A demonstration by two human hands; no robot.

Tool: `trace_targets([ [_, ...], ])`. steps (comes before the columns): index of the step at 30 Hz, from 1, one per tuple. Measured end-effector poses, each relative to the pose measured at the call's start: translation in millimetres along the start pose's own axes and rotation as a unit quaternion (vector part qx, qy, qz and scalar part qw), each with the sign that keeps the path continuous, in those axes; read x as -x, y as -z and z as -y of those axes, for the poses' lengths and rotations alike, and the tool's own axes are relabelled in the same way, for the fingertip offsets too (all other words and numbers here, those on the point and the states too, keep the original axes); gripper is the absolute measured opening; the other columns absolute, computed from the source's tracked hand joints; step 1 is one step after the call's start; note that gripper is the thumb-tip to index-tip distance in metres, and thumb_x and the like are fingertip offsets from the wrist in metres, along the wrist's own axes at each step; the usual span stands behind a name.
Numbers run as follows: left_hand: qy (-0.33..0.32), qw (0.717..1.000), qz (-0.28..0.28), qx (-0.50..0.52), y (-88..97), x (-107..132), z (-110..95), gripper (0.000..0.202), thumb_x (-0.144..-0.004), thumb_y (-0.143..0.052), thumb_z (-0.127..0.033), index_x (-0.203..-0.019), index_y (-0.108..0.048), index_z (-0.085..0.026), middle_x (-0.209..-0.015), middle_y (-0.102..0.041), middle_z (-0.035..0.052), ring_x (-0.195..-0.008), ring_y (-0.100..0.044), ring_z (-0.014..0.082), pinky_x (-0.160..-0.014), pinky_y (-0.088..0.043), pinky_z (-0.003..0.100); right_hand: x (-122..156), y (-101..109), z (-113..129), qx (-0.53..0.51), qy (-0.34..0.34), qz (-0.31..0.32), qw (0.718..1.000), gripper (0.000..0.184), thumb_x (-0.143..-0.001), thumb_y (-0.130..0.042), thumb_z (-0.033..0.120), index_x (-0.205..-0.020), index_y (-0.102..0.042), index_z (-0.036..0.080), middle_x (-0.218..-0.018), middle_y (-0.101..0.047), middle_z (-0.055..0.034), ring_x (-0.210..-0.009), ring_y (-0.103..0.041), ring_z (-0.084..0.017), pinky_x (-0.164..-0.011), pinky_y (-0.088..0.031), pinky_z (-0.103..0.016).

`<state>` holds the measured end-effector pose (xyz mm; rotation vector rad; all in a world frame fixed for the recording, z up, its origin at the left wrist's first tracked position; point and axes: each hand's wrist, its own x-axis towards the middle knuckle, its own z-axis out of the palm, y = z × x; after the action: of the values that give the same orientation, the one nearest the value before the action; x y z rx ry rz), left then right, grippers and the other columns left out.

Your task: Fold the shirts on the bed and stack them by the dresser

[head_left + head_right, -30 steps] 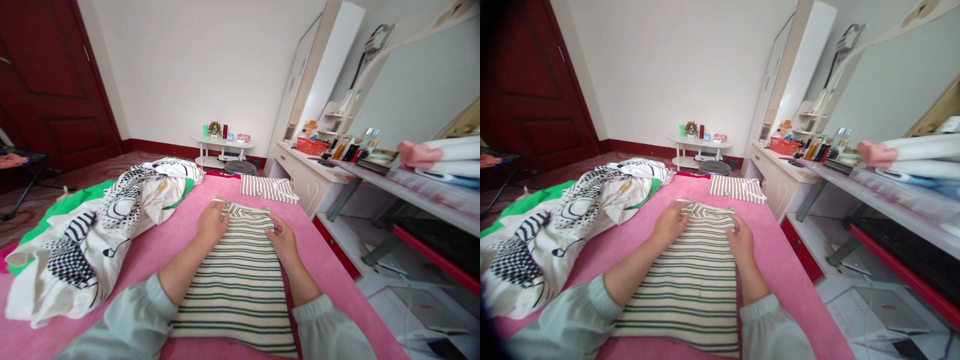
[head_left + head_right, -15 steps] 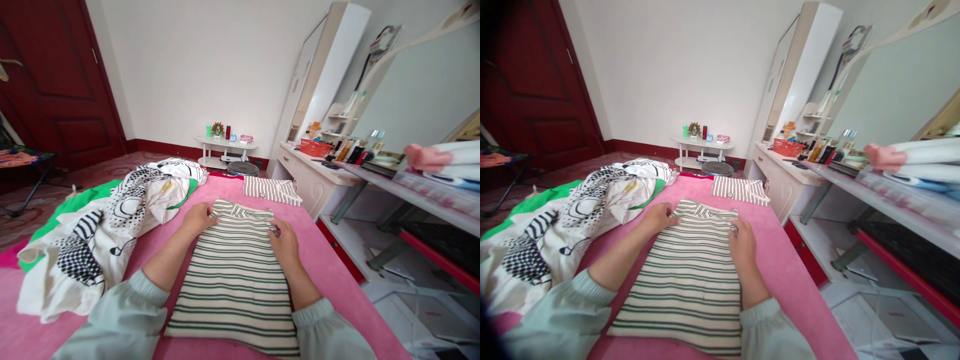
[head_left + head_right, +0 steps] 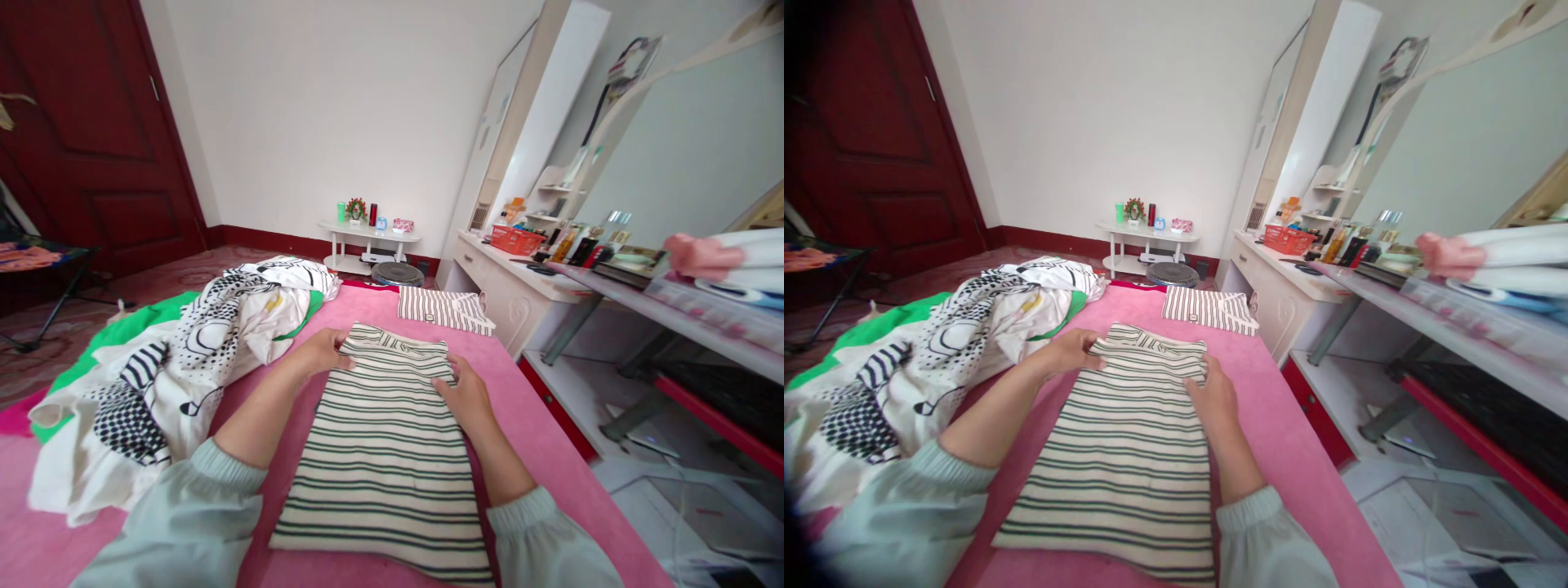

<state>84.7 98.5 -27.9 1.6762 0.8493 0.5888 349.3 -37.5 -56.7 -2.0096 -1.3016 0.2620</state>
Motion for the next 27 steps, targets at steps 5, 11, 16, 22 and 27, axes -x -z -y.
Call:
trace_targets([
  [5, -0.052, 0.995, 0.02, -0.086, -1.1, 3.9, -15.5, 0.025, -0.053, -0.075, -0.022, -0.077, -0.07, -0.014, -0.061, -0.058, -0.0038, -0.057, -0.048, 0.0103, -0.056, -0.037, 0.021, -1.1, 13.5, 3.3, -0.011, 0.051, 0.049, 0.997, 0.049, -0.073, -0.06, 0.026, -0.122, -0.058, 0.021, -0.116, -0.066, -0.0067, -0.106, -0.061, -0.025, -0.091, -0.047, -0.039],
  [11, -0.071, 0.963, 0.224, -0.135, -16.8, 14.5, -34.7, 0.037, -0.056, -0.078, -0.025, -0.092, -0.071, -0.016, -0.075, -0.062, -0.0009, -0.071, -0.052, 0.0127, -0.065, -0.04, 0.021, 6.0, 16.5, 19.8, 0.003, 0.153, 0.086, 0.984, 0.034, -0.069, -0.058, 0.008, -0.094, -0.073, 0.027, -0.115, -0.063, -0.0037, -0.106, -0.059, -0.022, -0.093, -0.045, -0.037],
  [16, 0.02, 0.965, 0.186, -0.187, -14.6, 13.7, -26.5, 0.048, -0.044, -0.082, -0.024, -0.089, -0.067, -0.016, -0.07, -0.06, -0.0019, -0.065, -0.055, 0.0143, -0.059, -0.042, 0.023, 7.4, 10.6, 20.6, 0.011, 0.144, 0.087, 0.986, 0.028, -0.069, -0.062, 0.01, -0.09, -0.074, 0.024, -0.134, -0.051, -0.0075, -0.122, -0.05, -0.026, -0.102, -0.038, -0.041],
  [22, 0.0, 0.962, 0.166, -0.219, -5.2, 11.9, -16.1, 0.027, -0.046, -0.078, -0.024, -0.072, -0.071, -0.018, -0.065, -0.063, -0.0029, -0.059, -0.053, 0.0131, -0.056, -0.039, 0.022, 8.0, 13.0, 20.3, 0.022, 0.132, 0.102, 0.986, 0.027, -0.071, -0.063, 0.015, -0.095, -0.073, 0.023, -0.116, -0.065, -0.0086, -0.112, -0.058, -0.028, -0.098, -0.042, -0.044],
  [27, -0.01, 0.969, 0.155, -0.192, -6.6, 13.6, -20.7, 0.024, -0.044, -0.078, -0.023, -0.064, -0.068, -0.017, -0.058, -0.058, -0.0051, -0.054, -0.047, 0.0111, -0.052, -0.034, 0.021, 6.2, 16.1, 19.5, -0.007, 0.153, 0.107, 0.982, 0.019, -0.073, -0.06, 0.02, -0.086, -0.073, 0.022, -0.098, -0.07, -0.0052, -0.094, -0.064, -0.024, -0.086, -0.048, -0.037],
])
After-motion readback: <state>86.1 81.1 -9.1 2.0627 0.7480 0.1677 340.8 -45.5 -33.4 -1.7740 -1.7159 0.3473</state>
